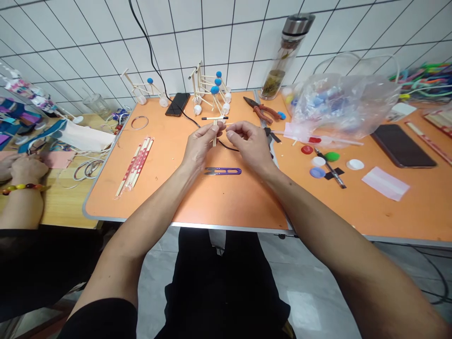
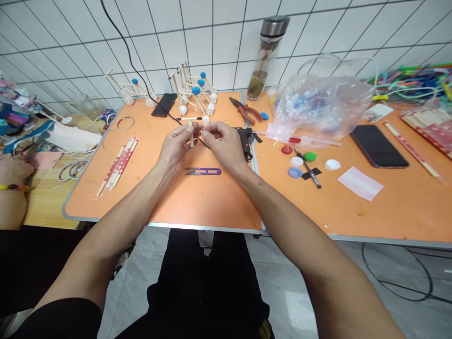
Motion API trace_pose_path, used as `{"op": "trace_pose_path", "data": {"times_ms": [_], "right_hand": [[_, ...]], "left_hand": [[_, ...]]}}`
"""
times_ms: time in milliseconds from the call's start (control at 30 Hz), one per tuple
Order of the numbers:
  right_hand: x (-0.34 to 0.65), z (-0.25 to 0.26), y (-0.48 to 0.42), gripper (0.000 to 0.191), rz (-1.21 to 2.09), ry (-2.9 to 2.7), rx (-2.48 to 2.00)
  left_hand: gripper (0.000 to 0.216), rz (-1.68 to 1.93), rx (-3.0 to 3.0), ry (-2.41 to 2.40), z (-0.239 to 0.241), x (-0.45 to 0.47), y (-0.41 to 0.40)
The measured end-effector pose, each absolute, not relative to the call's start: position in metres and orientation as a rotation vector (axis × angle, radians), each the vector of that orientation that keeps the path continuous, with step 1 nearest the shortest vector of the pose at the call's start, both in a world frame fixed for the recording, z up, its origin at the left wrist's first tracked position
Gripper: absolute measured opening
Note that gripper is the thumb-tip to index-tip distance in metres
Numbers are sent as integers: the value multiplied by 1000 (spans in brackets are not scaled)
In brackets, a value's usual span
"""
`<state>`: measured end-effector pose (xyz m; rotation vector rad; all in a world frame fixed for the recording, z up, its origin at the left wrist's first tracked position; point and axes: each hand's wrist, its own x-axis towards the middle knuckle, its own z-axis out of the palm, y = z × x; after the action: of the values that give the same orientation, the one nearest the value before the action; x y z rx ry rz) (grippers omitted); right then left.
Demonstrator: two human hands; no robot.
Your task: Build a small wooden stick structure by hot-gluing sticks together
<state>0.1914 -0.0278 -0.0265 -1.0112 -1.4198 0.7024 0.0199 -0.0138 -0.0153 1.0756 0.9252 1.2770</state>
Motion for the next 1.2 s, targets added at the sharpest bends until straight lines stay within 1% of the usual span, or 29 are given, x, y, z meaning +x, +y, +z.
{"op": "trace_pose_path", "data": {"times_ms": [67, 167, 400, 500, 700, 833, 967, 1200], "right_hand": [[186, -27, -30, 15, 762, -1435, -989], [180, -28, -31, 19, 853, -1453, -962], [175, -28, -29, 42, 1087, -1346, -865], [174, -27, -30, 45, 1139, -1297, -857], [174, -24, -32, 49, 1123, -1282, -880], [179, -23, -30, 53, 1115, -1262, -901], [188, -25, -29, 49, 1127, -1255, -897], [193, -30, -28, 32, 1119, -1306, -936]], "left_hand": [[23, 1291, 1069, 924, -16, 21, -15], [23, 1286, 1046, 931, -15, 26, -17], [18, 1285, 1016, 859, -22, 31, -17], [20, 1271, 1026, 880, -23, 31, -18], [26, 1241, 1037, 941, -18, 32, -23], [38, 1195, 1079, 859, -16, 31, -23], [53, 1143, 1080, 864, -9, 22, -18], [59, 1123, 1107, 1007, 10, -3, -6]]}}
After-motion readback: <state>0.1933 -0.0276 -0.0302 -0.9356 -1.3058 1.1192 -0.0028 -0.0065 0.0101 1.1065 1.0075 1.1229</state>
